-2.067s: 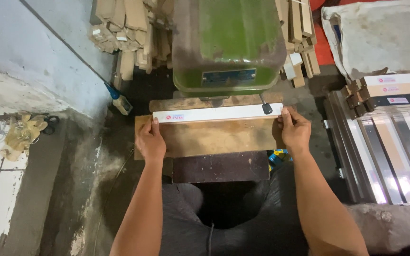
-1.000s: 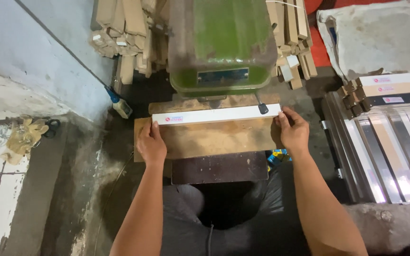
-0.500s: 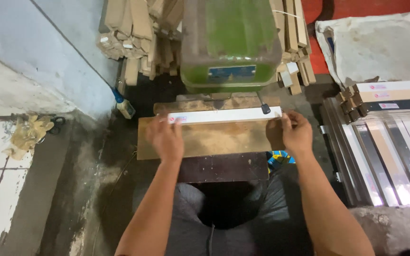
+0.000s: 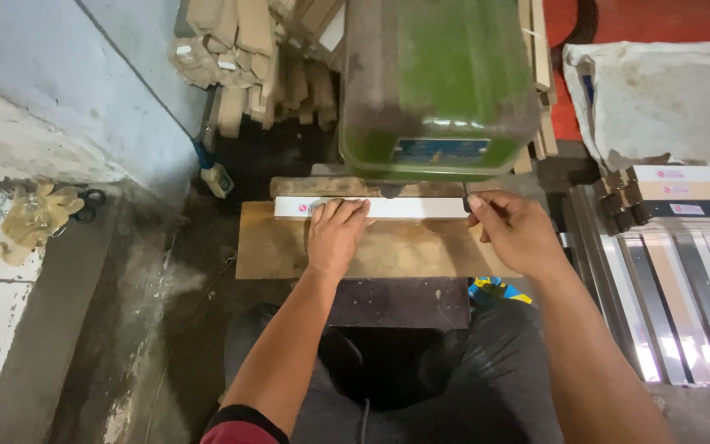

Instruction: Operating a punch machine to process long rectangular strips and stacking the finished components.

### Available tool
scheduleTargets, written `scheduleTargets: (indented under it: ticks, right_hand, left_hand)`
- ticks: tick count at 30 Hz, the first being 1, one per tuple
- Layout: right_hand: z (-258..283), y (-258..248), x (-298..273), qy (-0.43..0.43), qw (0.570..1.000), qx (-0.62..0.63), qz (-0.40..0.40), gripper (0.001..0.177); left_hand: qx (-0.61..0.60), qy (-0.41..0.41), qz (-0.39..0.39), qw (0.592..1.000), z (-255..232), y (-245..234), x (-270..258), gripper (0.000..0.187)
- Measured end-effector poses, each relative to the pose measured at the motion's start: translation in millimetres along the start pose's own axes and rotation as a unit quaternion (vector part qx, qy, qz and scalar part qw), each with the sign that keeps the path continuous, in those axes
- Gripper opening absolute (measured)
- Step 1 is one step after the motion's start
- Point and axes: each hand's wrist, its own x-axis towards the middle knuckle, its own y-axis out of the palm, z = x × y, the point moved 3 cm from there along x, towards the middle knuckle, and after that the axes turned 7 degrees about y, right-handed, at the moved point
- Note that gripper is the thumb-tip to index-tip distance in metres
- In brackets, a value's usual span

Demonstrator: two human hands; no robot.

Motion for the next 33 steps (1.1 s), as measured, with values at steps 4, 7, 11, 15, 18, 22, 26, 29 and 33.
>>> scheduleTargets:
  ticks: [4, 7, 11, 15, 18, 22, 26, 29, 33]
  right_hand:
    - [-25.3, 25.0, 45.4, 0.032, 0.999, -0.007, 0.042, 0.036]
    - [3.7, 30.6, 64.3, 0.013, 0.999, 0.035, 0.039, 0.034]
    - [45.9, 25.0, 117.0, -0.006, 0.995, 0.095, 0.037, 0.03]
    - [71.3, 13.0, 134.8, -0.043, 0.982, 0.184, 0.021, 0.024]
    - [80.5, 0.2, 132.5, -0.069, 0.968, 0.243, 0.005, 0.021]
    - [85.8, -22.0, 117.5, -0.101, 0.941, 0.323, -0.023, 0.015]
    - [72.5, -28.4, 74.6, -0.122, 0.917, 0.378, -0.043, 0.012]
    - [70.6, -32.7, 43.2, -0.315, 0.889, 0.331, -0.014, 0.019]
    - [63.5, -29.0, -11.2, -0.388, 0.897, 0.069, -0.2, 0.032]
  left_hand:
    - [-0.004, -0.005, -0.017, 1.0, -6.7, -15.3, 11.8, 0.029]
    - [-0.021, -0.003, 0.008, 1.0, -2.7, -7.2, 5.0, 0.031]
    - [0.002, -0.002, -0.014, 1.0, -4.5, -9.3, 6.9, 0.031]
    - [0.005, -0.007, -0.015, 1.0, -2.4, -4.5, 5.3, 0.031]
    - [-0.006, -0.012, -0.011, 1.0, -1.8, -5.5, 6.2, 0.031]
    - [-0.001, -0.004, -0.005, 1.0, -4.1, -13.5, 10.4, 0.029]
    - [0.024, -0.005, 0.034, 0.999, -11.4, -27.8, 16.6, 0.029]
    - [0.065, 0.017, 0.013, 0.998, -13.6, -29.4, 20.5, 0.03]
    - [0.078, 0.021, -0.009, 0.997, -10.7, -19.7, 14.4, 0.025]
